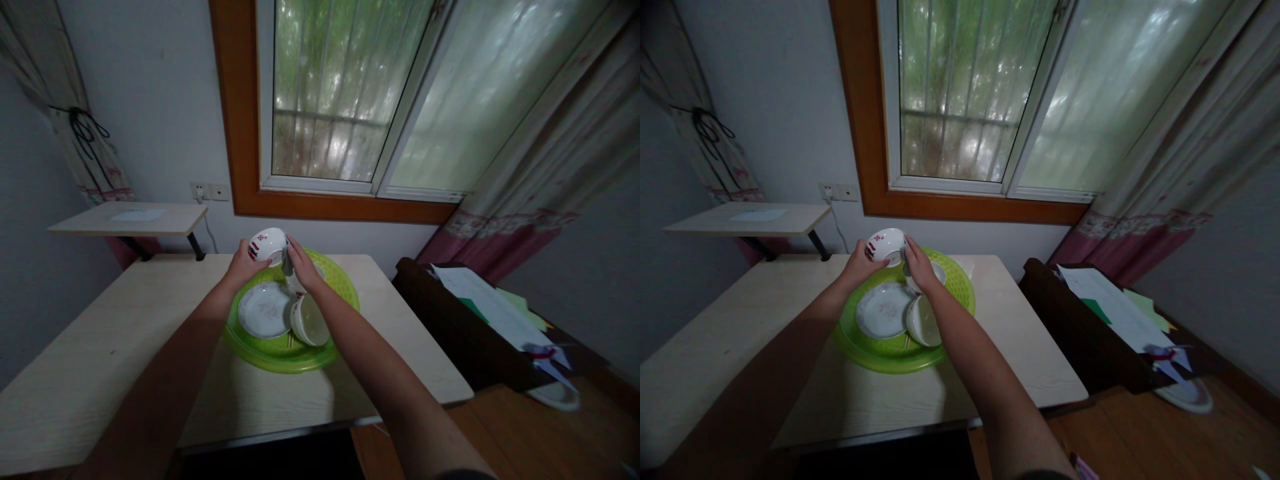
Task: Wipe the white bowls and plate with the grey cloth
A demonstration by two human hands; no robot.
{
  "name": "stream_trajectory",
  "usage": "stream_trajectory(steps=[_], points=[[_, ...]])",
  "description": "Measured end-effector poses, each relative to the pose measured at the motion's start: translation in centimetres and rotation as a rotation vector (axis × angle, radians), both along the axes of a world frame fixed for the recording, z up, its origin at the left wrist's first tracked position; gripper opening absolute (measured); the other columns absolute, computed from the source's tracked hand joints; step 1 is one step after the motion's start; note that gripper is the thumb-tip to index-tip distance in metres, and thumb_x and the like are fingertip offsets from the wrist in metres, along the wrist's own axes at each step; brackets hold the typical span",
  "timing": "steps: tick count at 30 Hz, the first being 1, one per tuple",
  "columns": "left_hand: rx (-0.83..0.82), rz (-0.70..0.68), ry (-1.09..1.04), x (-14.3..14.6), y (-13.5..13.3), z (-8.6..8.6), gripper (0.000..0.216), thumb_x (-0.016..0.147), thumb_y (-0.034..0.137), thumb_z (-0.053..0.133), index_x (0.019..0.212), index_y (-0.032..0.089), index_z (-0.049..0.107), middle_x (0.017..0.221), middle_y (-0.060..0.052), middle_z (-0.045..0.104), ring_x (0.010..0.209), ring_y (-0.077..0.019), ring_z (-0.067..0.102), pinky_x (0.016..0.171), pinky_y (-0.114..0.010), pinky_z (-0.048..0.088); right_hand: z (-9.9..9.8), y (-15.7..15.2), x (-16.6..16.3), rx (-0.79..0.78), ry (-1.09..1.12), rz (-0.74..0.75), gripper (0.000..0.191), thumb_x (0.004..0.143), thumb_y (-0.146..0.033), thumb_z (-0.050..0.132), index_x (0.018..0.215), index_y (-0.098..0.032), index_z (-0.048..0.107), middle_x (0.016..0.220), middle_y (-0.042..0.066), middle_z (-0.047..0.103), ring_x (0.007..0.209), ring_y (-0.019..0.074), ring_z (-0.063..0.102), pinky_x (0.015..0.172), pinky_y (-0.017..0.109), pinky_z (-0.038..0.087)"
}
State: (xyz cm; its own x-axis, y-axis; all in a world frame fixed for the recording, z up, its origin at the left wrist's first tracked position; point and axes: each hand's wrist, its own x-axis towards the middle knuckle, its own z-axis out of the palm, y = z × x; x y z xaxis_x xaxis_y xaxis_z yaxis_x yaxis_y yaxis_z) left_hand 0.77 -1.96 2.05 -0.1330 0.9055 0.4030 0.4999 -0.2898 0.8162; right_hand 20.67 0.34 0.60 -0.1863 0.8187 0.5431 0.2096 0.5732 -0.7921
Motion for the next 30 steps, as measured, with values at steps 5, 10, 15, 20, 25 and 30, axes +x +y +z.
stream_trajectory(steps=[5,10,15,20,25,30], points=[[-0.038,0.005,-0.028,0.1,-0.2,0.5,0.059,0.056,0.034,0.085,0.094,0.023,0.041,0.092,-0.003,0.064,0.084,-0.0213,0.065,0.075,-0.035,0.052,-0.2,0.0,-0.2,-0.033,-0.004,0.032,0.064,0.098,-0.062,0.039,0.150,-0.025,0.045,0.156,0.005,0.046,0.145,0.0185,0.041,0.122,0.042,0.028],[-0.052,0.009,-0.045,0.0,-0.3,0.6,0.060,0.056,0.033,0.086,0.095,0.023,0.042,0.093,-0.003,0.064,0.086,-0.0221,0.065,0.077,-0.035,0.052,-0.2,-0.1,-0.2,-0.002,-0.031,0.010,0.064,0.099,-0.062,0.038,0.150,-0.025,0.045,0.155,0.006,0.046,0.144,0.0195,0.042,0.122,0.042,0.028],[-0.053,0.018,-0.045,0.1,-0.4,0.6,0.056,0.058,0.034,0.085,0.093,0.022,0.042,0.092,-0.003,0.062,0.084,-0.0211,0.062,0.075,-0.034,0.050,-0.2,-0.1,-0.3,0.158,-0.144,-0.050,0.057,0.103,-0.051,0.036,0.152,-0.024,0.041,0.157,0.008,0.044,0.147,0.0197,0.038,0.124,0.042,0.026],[-0.061,0.018,-0.066,0.0,-0.1,0.3,0.055,0.059,0.037,0.082,0.094,0.022,0.042,0.089,-0.001,0.061,0.082,-0.0188,0.061,0.074,-0.032,0.048,0.7,-0.8,-0.6,0.370,-0.289,-0.047,0.051,0.105,-0.030,0.037,0.156,-0.028,0.034,0.162,0.004,0.035,0.151,0.0178,0.029,0.125,0.043,0.025],[-0.024,-0.043,-0.150,-0.4,1.2,-1.0,0.057,0.057,0.037,0.082,0.094,0.022,0.042,0.085,0.002,0.059,0.076,-0.0159,0.059,0.072,-0.030,0.046,1.8,-1.8,-1.0,0.573,-0.486,0.036,0.056,0.099,-0.014,0.044,0.153,-0.029,0.039,0.161,0.004,0.038,0.154,0.0200,0.020,0.125,0.049,0.026],[-0.028,-0.046,-0.143,-0.6,1.2,-1.1,0.054,0.060,0.036,0.080,0.095,0.022,0.042,0.086,0.002,0.059,0.076,-0.0156,0.059,0.071,-0.029,0.045,2.0,-1.9,-1.3,0.625,-0.525,0.047,0.058,0.098,-0.011,0.046,0.153,-0.028,0.040,0.161,0.004,0.037,0.155,0.0200,0.019,0.125,0.048,0.025]])
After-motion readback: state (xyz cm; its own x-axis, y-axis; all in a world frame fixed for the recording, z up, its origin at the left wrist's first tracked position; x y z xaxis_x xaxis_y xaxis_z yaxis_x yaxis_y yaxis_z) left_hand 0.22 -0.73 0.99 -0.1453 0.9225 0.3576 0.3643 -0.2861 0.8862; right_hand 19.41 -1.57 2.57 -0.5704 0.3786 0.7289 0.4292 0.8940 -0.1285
